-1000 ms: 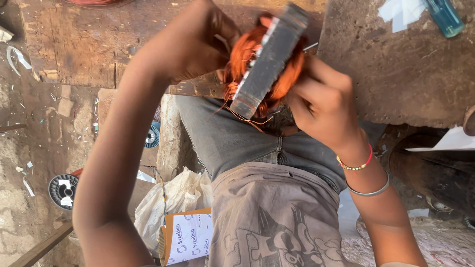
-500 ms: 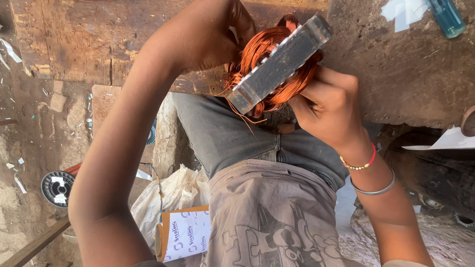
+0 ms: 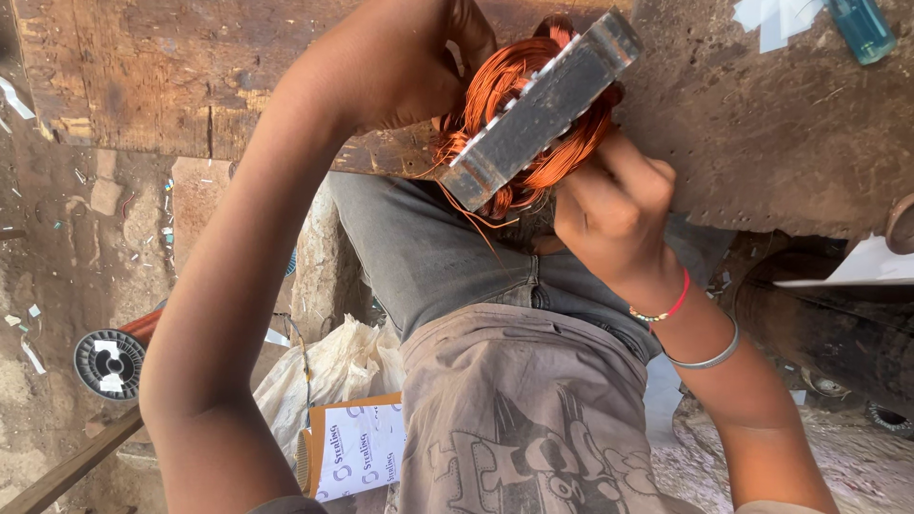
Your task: The person winds orange copper wire around a rectangular metal core held in their lap. They use both hands to wrap the wire tightly and repeatedly, occasionally adjusting the coil to ensure even winding.
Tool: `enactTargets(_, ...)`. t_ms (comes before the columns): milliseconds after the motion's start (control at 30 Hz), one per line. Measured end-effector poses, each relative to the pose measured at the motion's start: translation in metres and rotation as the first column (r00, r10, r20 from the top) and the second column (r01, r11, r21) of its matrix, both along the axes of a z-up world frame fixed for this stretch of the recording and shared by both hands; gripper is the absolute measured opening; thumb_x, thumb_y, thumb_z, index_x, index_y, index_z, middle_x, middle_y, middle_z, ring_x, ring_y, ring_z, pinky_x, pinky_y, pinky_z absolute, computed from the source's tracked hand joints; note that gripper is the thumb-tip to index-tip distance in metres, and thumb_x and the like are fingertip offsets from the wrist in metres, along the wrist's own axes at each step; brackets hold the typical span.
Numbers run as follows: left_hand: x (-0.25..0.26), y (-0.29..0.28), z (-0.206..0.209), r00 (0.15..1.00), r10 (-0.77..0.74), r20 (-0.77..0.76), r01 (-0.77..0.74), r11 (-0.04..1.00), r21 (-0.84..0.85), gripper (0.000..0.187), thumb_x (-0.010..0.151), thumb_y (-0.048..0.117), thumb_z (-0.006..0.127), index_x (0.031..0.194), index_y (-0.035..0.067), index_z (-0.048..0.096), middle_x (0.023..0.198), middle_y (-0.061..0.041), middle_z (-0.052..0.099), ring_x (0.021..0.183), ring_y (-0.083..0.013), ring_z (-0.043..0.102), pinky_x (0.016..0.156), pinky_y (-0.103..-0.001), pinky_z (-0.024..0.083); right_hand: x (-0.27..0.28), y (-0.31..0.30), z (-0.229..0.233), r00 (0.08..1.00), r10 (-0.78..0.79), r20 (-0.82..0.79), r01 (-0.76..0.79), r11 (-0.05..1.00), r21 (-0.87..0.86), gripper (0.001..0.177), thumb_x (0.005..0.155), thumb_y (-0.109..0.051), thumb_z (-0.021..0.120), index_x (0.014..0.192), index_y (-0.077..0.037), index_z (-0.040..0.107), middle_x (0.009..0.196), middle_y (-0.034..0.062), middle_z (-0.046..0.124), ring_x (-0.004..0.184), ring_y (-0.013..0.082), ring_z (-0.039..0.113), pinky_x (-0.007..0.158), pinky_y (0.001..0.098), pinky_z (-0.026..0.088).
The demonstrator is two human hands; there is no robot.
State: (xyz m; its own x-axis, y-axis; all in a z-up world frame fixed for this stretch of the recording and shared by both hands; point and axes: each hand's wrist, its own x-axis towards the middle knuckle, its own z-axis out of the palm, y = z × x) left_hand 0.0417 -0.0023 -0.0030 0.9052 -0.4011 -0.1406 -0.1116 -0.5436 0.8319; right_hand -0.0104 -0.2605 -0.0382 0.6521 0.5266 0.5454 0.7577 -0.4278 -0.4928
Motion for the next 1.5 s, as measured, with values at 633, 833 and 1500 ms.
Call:
enactTargets(633,-0.003,-0.001,-0.004,0.998,0.067,-0.004,-0.067,0.997,0.030,0.026,0.071,-0.007,0.076,0.091,0.007,0.080,0.083,-0.007,0.077,0.075,-0.0154,0.073,0.065,-0.031,0.058,0.013,-0.004,0.025,0.985,0.101,-0.142,-0.098,0.995,0.032,0.011,0.093,0.011,0.072,0.101,0.004,0.074,0.090,0.0148,0.067,0.065,0.0232,0.062,0.056,0.0304,0.044)
enactTargets(833,-0.002,-0.001,-0.004,0.997,0.034,0.063,-0.038,0.997,0.062,0.031,0.069,-0.009,0.074,0.094,0.008,0.081,0.087,-0.008,0.077,0.076,-0.0165,0.073,0.065,-0.032,0.058,0.008,0.000,0.009,1.000,0.020,-0.003,-0.020,1.000,-0.011,0.016,0.088,0.013,0.067,0.100,0.004,0.072,0.096,0.0166,0.066,0.067,0.0302,0.065,0.060,0.0359,0.050)
enactTargets(1500,-0.007,0.012,-0.001,0.991,0.004,-0.137,-0.016,0.996,-0.090,0.011,0.084,-0.005,0.073,0.090,0.003,0.078,0.078,-0.004,0.074,0.069,-0.0097,0.067,0.064,-0.027,0.057,-0.017,-0.014,0.015,0.983,-0.157,-0.092,0.172,0.969,0.179,0.004,0.098,0.005,0.068,0.098,0.008,0.071,0.079,0.0107,0.064,0.059,0.0161,0.057,0.051,0.0290,0.040)
